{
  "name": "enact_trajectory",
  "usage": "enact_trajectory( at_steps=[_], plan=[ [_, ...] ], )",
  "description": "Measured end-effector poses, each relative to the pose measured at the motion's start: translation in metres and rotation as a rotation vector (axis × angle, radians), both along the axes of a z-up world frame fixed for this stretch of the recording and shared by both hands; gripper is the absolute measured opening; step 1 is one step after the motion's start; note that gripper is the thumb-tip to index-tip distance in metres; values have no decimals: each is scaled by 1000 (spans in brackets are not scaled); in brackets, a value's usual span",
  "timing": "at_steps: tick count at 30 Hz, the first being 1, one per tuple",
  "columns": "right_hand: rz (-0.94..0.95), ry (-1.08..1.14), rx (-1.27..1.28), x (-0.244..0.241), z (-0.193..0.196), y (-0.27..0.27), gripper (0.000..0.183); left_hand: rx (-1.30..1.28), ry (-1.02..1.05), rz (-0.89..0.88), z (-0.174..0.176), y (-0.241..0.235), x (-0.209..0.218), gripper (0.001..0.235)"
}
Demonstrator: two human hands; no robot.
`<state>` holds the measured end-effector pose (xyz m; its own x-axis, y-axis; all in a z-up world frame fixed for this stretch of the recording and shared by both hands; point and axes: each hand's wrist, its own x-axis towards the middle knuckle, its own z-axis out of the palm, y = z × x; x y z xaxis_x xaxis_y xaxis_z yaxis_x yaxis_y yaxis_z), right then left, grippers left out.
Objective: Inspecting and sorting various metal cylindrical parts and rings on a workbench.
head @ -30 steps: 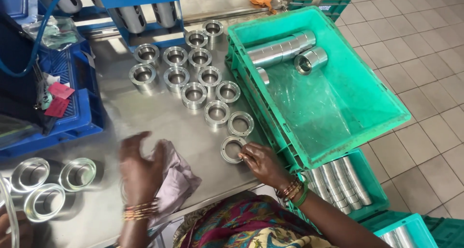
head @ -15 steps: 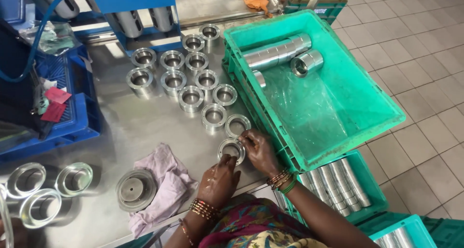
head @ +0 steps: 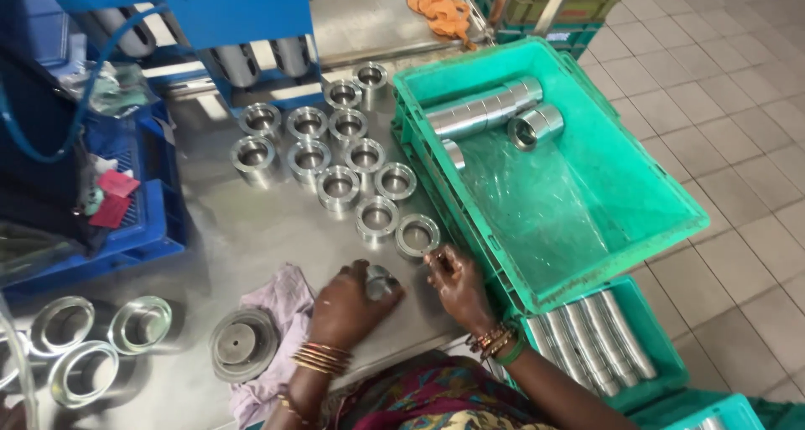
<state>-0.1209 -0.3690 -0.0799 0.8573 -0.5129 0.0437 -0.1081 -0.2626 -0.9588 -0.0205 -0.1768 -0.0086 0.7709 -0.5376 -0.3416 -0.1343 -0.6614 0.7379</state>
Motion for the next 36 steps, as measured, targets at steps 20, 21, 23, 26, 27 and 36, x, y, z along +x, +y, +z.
enact_trajectory(
  at_steps=[20,21,23,26,27,36],
  plan=[
    [63,-16,-35,24,23,26,13,369,-459,598,5,136,-14,100],
    [80,-31,-39,27,24,30,13,356,-427,608,8,139,-12,96],
    [103,-41,-41,31,25,37,13,348,-390,623,7,147,-9,93],
    [136,-93,-9,40,25,43,14,313,-361,501,-7,164,6,88],
    [148,-97,-3,43,26,45,14,286,-353,402,-14,174,13,87],
    [0,-151,-75,68,-15,20,14,371,-266,-8,-4,168,23,108]
  ],
)
